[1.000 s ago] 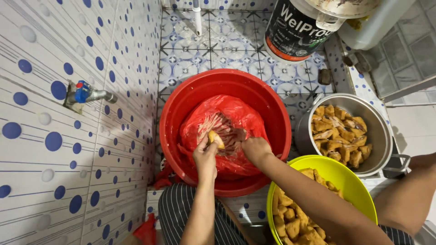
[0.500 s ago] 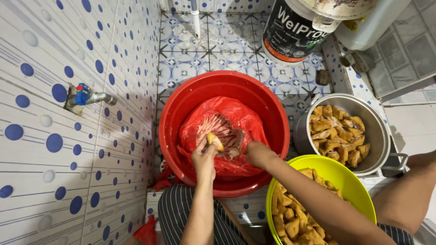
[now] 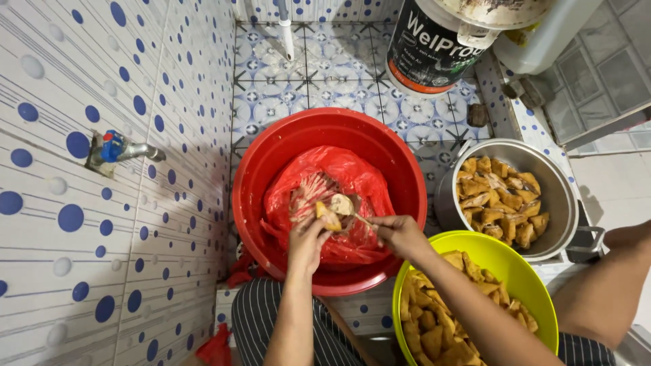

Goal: Stuffing fried tofu puffs with a meat or vegetable filling using a spoon

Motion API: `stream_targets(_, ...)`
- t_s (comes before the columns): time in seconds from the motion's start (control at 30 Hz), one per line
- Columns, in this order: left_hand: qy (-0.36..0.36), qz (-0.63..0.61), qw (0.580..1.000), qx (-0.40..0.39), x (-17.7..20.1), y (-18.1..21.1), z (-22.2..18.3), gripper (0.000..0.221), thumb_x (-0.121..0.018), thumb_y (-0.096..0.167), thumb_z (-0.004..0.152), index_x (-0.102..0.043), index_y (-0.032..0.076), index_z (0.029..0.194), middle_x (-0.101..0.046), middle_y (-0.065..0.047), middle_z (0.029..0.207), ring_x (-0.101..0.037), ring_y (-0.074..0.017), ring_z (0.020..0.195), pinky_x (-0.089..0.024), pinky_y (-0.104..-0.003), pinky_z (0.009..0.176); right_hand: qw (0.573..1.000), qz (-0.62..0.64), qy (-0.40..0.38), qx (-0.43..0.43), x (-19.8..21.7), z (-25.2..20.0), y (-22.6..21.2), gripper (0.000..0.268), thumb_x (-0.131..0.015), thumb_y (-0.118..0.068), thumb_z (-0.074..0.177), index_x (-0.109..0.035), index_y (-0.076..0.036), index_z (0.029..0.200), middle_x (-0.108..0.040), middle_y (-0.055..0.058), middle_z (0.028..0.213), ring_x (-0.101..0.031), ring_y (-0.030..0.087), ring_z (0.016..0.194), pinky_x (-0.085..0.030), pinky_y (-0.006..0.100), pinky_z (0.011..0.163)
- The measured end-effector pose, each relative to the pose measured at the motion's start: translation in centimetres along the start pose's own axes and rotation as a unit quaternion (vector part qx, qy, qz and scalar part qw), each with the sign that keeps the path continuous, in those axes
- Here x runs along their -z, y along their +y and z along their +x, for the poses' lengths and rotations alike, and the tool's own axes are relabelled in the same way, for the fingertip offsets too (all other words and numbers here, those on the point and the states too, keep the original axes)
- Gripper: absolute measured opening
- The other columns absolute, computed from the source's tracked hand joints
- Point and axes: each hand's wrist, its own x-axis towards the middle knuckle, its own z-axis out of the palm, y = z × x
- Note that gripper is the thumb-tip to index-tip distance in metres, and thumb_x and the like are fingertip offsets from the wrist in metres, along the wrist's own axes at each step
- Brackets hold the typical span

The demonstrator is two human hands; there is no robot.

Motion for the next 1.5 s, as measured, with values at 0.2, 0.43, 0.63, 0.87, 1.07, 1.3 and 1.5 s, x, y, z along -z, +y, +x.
stream_targets(0.2, -0.068, -0.036, 0.996, 0.032, -0.1, 0.1, -0.3, 0.042, -0.079, 0.002, 0.087, -0.067, -0.009, 0.125, -0.064, -0.021, 0.112, -0.066, -0.0354, 0.106, -0.056, -0.060, 0.093, 0.955, -0.165, 0.056, 0.240, -1.6, -0.5, 3.2, 0.033, -0.067, -0.008, 0.092, -0.079, -0.017, 0.121, -0.076, 0.009, 0.064, -0.062, 0.012, 0.061, -0.054, 0.025, 0.065)
stream_targets(0.43, -0.093, -0.071, 0.990, 0.076, 0.5, 0.3, -0.3, 0.028, -0.078, 0.006, 0.090, -0.072, -0.005, 0.115, -0.070, -0.016, 0.106, -0.069, -0.0301, 0.102, -0.061, -0.051, 0.093, 0.875, -0.294, 0.095, 0.372, -1.2, -1.6, 7.4, 0.044, -0.064, -0.002, 0.090, -0.075, -0.019, 0.129, -0.074, 0.012, 0.087, -0.075, 0.029, 0.082, -0.060, 0.036, 0.077)
stream_targets(0.63, -0.091, -0.125, 0.976, 0.154, 0.1, 2.1, -0.9, 0.024, -0.065, -0.001, 0.093, -0.068, -0.004, 0.117, -0.070, -0.021, 0.123, -0.067, -0.0295, 0.116, -0.060, -0.043, 0.096, 0.837, -0.382, 0.019, 0.392, -0.8, -3.8, 6.4, 0.069, -0.051, 0.020, 0.088, -0.046, -0.004, 0.152, -0.055, 0.015, 0.105, -0.063, 0.029, 0.088, -0.056, 0.038, 0.089)
stream_targets(0.87, -0.070, -0.155, 0.968, 0.184, 1.3, 1.1, 0.2, 0.028, -0.070, 0.000, 0.088, -0.067, -0.006, 0.116, -0.070, -0.020, 0.115, -0.069, -0.0245, 0.104, -0.063, -0.032, 0.085, 0.759, -0.491, 0.045, 0.426, 0.1, -3.1, 7.7, 0.083, -0.052, 0.021, 0.080, -0.041, -0.008, 0.157, -0.047, 0.009, 0.095, -0.055, 0.034, 0.070, -0.048, 0.051, 0.056)
stream_targets(1.07, -0.063, -0.204, 0.958, 0.189, 2.0, 0.6, 0.9, 0.032, -0.068, 0.002, 0.090, -0.065, -0.002, 0.121, -0.068, -0.019, 0.127, -0.067, -0.0235, 0.115, -0.061, -0.036, 0.091, 0.719, -0.519, 0.046, 0.459, 1.1, -4.7, 6.3, 0.079, -0.059, 0.027, 0.075, -0.047, 0.003, 0.149, -0.056, 0.015, 0.109, -0.062, 0.031, 0.065, -0.057, 0.043, 0.052)
stream_targets(1.3, -0.146, -0.128, 0.977, 0.084, 1.1, 2.1, -0.7, 0.033, -0.070, 0.007, 0.094, -0.067, 0.001, 0.127, -0.070, -0.017, 0.118, -0.072, -0.0292, 0.106, -0.061, -0.047, 0.096, 0.900, -0.277, 0.111, 0.318, 3.3, -4.9, 4.2, 0.048, -0.064, 0.001, 0.087, -0.077, -0.022, 0.127, -0.074, 0.013, 0.087, -0.075, 0.032, 0.079, -0.060, 0.036, 0.072)
stream_targets(1.5, -0.183, -0.070, 0.979, 0.049, -0.1, 1.7, -1.9, 0.044, -0.073, 0.003, 0.092, -0.064, 0.001, 0.134, -0.070, -0.015, 0.117, -0.073, -0.0286, 0.102, -0.066, -0.044, 0.086, 0.993, 0.098, -0.002, 0.064, 3.2, -5.3, 0.9, 0.034, -0.060, 0.005, 0.092, -0.070, 0.011, 0.124, -0.060, 0.021, 0.059, -0.038, 0.009, 0.035, -0.027, 0.022, 0.029)
